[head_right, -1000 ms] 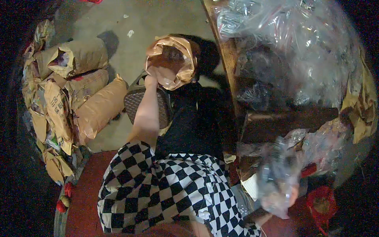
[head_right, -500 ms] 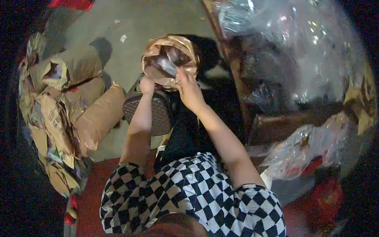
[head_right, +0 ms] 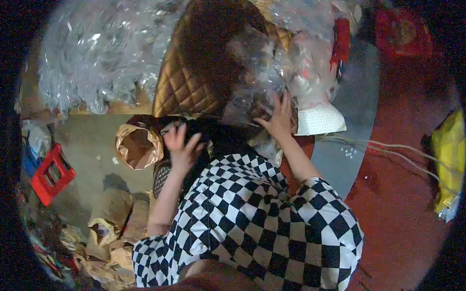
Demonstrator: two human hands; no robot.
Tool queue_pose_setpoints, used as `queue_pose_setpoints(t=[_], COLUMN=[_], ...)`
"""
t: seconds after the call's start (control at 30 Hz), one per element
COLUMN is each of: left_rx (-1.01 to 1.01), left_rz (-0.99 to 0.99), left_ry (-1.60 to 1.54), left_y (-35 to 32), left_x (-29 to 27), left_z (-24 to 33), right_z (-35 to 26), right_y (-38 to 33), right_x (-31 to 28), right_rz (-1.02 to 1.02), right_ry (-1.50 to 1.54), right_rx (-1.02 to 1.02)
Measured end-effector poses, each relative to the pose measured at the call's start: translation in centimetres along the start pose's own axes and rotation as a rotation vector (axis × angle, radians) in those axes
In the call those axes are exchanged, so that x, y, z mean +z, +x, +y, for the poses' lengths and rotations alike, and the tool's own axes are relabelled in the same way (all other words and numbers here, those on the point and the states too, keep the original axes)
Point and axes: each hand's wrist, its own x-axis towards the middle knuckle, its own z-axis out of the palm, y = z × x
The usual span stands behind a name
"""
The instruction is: The person sorts small items by hand, picking up individual plastic bags from a pile and placing them into a larger brown paper bag. They reach into the pile, move bags aside, and handle each small bag one at a time before dropping it into the paper bag.
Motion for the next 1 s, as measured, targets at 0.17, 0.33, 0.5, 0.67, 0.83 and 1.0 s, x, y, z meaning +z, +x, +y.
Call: queue_pose_setpoints(t=[0.17,0.33,0.5,0.67,0.83,1.0], left_rx=[0.402,0.545,0.285,0.005,-0.224,-0.256], left_rz=[-0.460,-0.682,-0.476,-0.126,-0.324,-0.266], left_ry=[0.187,0.170,-0.051,0.212,0.231,-0.162], left_y=[9.8,11.6,18.1,25.3,29.4,30.1], left_x=[7.3,8.0,6.0,9.5,12.5,8.8], left_z=[3.4,1.3,5.5,2.2,3.2,4.1], right_z=[2.7,4.7,12.1,11.8,11.3,9.5], right_y=[3.9,8.7,10.4,7.9,4.1,2.1], right_x=[2.8,1.3,-0.5,-3.3,-0.3,0.0], right_rz=[0.234,0.059,0.108,0.018,0.033,-0.089], right_ry=[0.017,0.152,0.598,0.991,1.396,0.769], right_rx=[0.026,0.049,0.176,0.298,0.428,0.290])
